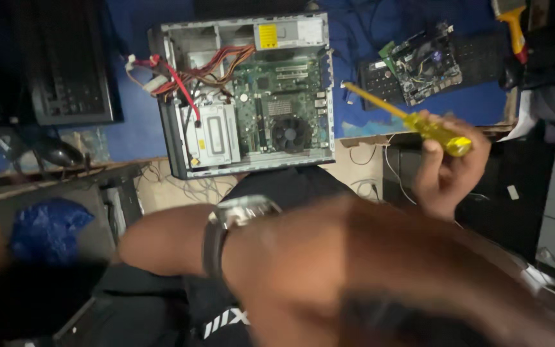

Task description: The person removes a fan from a computer case using a screwdriver, then unscrews and removes the motherboard, placing it on the table. The person continues to unscrew components inside the case.

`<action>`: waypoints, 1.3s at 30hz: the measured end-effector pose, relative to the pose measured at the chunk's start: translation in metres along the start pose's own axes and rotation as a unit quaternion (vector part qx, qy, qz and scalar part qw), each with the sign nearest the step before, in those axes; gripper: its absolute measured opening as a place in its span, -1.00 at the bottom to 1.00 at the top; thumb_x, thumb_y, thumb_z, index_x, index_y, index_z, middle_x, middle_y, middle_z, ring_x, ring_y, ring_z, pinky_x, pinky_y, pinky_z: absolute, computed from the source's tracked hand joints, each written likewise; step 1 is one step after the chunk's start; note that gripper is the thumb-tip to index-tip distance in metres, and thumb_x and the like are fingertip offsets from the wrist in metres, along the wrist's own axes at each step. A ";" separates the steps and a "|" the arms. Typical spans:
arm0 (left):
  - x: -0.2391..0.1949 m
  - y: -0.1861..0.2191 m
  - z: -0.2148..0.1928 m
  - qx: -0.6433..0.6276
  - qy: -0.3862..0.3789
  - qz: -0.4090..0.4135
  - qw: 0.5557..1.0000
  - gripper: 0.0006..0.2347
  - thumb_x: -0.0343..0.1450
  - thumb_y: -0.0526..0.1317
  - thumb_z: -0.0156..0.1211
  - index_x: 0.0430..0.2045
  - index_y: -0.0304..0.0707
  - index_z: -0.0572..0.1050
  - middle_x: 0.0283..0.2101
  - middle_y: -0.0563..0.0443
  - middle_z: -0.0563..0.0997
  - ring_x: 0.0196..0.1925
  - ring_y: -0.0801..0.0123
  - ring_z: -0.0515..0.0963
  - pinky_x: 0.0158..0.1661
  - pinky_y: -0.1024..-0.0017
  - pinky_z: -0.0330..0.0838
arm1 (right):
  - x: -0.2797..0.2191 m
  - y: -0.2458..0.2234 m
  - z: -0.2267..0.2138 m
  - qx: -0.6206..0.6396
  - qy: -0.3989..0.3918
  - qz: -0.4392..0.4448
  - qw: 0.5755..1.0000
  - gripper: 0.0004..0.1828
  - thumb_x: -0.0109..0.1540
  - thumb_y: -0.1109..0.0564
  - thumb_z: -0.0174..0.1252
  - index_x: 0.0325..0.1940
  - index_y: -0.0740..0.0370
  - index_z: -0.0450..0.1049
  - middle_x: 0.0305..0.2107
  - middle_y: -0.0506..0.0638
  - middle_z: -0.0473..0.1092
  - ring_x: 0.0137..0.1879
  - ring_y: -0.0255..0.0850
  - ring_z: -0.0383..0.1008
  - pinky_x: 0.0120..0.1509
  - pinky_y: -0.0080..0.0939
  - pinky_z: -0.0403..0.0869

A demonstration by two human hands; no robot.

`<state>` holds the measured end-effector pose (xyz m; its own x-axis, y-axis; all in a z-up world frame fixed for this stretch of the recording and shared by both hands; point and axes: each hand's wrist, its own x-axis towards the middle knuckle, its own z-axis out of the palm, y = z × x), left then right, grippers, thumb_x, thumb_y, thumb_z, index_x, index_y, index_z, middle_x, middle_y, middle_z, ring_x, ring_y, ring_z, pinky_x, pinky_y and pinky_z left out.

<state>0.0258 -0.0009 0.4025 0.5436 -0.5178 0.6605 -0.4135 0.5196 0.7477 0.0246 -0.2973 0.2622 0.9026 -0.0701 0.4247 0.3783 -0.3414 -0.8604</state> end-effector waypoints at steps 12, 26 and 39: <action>-0.133 -0.243 -0.029 0.216 -0.020 -0.305 0.927 -0.67 0.48 -0.20 0.14 0.15 -0.17 0.51 0.07 -0.16 0.63 0.11 -0.01 0.61 0.11 0.22 0.46 | 0.001 -0.026 0.027 -0.153 -0.160 0.021 0.975 -0.75 0.34 0.28 0.26 0.08 0.38 0.43 -0.03 0.16 0.53 0.10 -0.07 0.61 0.25 -0.18 0.53; -0.170 -0.274 -0.028 0.227 -0.036 -0.373 0.899 -0.79 0.51 -0.18 0.11 -0.04 -0.13 0.61 -0.07 -0.11 0.69 -0.04 0.03 0.67 -0.02 0.20 0.52 | -0.005 -0.011 0.044 -0.131 -0.198 0.021 0.971 -0.69 0.32 0.23 0.29 0.10 0.37 0.42 -0.05 0.21 0.50 0.06 0.03 0.59 0.15 -0.16 0.54; -0.177 -0.282 -0.030 0.250 -0.052 -0.391 0.884 -0.80 0.49 -0.19 0.11 -0.06 -0.13 0.59 -0.10 -0.13 0.67 -0.06 -0.01 0.65 -0.06 0.15 0.50 | -0.010 0.000 0.047 -0.128 -0.227 0.042 0.964 -0.71 0.33 0.23 0.26 0.13 0.30 0.46 -0.02 0.17 0.54 0.11 0.00 0.61 0.21 -0.14 0.51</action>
<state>0.0682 -0.0356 0.0724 0.7465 -0.6595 -0.0885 -0.2261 -0.3765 0.8984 0.0250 -0.2528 0.2442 0.9467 0.2906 0.1386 0.2888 -0.5764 -0.7644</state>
